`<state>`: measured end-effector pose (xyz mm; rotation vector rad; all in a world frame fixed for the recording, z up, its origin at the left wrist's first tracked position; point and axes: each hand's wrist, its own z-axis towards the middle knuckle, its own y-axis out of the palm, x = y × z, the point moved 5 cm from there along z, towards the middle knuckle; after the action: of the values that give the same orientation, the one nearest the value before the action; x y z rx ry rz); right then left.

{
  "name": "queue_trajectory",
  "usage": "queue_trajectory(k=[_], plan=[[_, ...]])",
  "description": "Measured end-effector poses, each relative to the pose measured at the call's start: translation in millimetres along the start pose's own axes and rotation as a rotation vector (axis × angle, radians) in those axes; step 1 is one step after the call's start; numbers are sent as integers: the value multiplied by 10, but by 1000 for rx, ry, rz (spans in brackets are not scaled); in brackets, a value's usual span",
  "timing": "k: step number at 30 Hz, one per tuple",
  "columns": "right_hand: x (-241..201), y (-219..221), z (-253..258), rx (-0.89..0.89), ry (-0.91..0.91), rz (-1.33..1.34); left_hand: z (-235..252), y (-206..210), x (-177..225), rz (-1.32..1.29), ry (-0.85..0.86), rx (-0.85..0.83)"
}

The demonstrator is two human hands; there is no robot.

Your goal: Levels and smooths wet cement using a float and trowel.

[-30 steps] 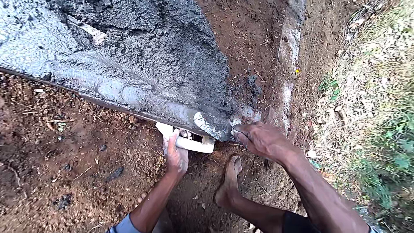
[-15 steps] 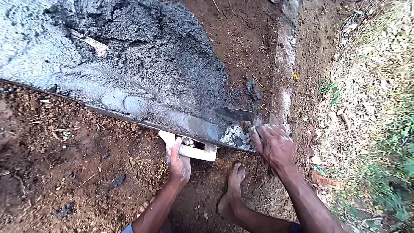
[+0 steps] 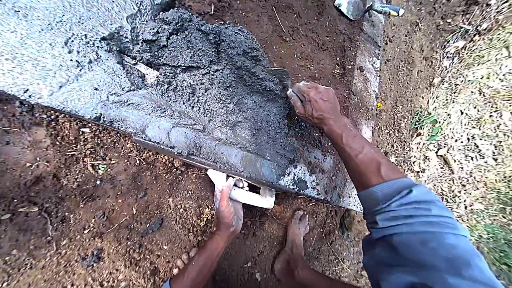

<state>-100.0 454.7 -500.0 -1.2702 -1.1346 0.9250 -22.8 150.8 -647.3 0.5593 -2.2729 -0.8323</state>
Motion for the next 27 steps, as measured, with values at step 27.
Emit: queue_trajectory(k=[27], plan=[[-154,-236,-2153,-836,428,395,-68,47,-34,18,-60,-9]])
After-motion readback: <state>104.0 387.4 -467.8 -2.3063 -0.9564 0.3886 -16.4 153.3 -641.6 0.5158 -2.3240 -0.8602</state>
